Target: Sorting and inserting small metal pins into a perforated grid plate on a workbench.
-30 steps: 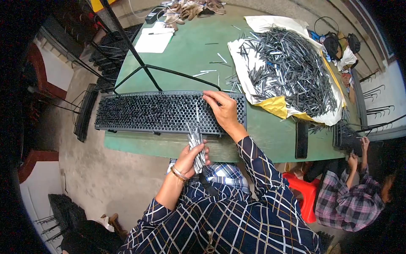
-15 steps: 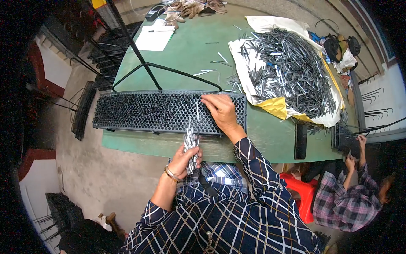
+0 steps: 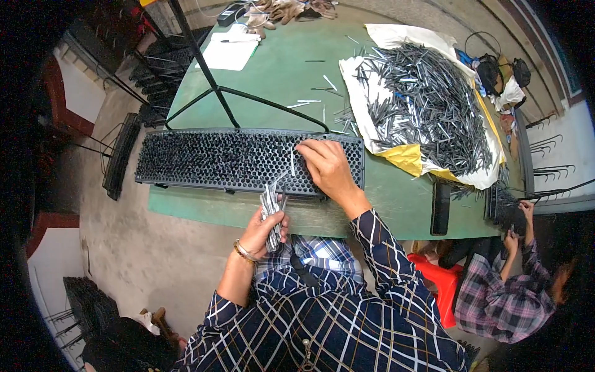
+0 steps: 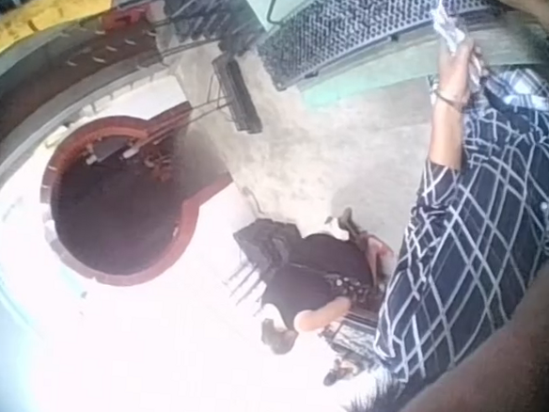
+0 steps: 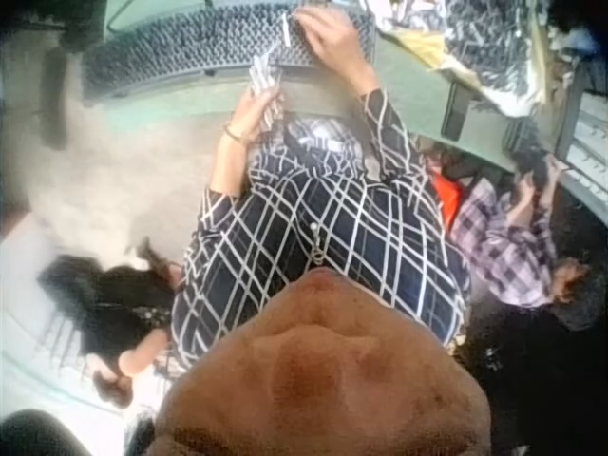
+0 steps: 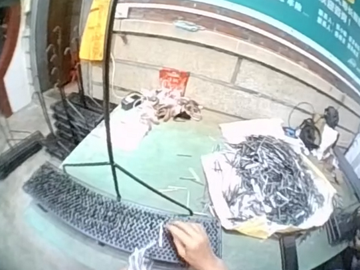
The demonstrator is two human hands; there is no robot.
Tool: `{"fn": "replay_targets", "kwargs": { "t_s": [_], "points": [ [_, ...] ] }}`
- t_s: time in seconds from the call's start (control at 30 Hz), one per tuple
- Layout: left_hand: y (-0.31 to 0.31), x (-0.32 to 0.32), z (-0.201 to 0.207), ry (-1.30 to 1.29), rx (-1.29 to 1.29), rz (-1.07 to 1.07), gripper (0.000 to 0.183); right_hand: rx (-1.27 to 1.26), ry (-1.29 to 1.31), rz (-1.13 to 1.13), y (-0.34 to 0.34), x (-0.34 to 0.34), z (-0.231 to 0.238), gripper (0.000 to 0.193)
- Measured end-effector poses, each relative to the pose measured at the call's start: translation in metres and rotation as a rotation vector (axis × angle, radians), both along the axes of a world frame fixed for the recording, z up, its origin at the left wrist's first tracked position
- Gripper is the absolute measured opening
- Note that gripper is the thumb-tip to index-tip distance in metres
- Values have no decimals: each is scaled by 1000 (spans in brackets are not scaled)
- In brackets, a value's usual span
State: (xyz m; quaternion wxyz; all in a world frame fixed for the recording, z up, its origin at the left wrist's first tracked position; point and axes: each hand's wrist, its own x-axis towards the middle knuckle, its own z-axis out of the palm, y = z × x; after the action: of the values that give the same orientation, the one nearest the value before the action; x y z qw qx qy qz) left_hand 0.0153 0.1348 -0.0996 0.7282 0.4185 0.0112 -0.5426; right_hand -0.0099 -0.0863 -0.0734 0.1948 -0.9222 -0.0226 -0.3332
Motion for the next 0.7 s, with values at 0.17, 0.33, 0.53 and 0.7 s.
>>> {"fn": "replay_targets", "kwargs": {
  "t_s": [0.17, 0.33, 0.53, 0.7],
  "points": [
    [0, 3, 1, -24, 1, -3, 32, -2, -1, -9, -2, 0, 2, 21],
    [2, 3, -2, -41, -13, -1, 29, 35, -77, -128, 2, 4, -5, 15],
    [0, 3, 2, -41, 6, -18, 30, 63, -133, -181, 1, 3, -3, 14],
    [1, 3, 0, -19, -3, -28, 33, 21, -112, -172, 4, 1, -4, 14]
  ]
}}
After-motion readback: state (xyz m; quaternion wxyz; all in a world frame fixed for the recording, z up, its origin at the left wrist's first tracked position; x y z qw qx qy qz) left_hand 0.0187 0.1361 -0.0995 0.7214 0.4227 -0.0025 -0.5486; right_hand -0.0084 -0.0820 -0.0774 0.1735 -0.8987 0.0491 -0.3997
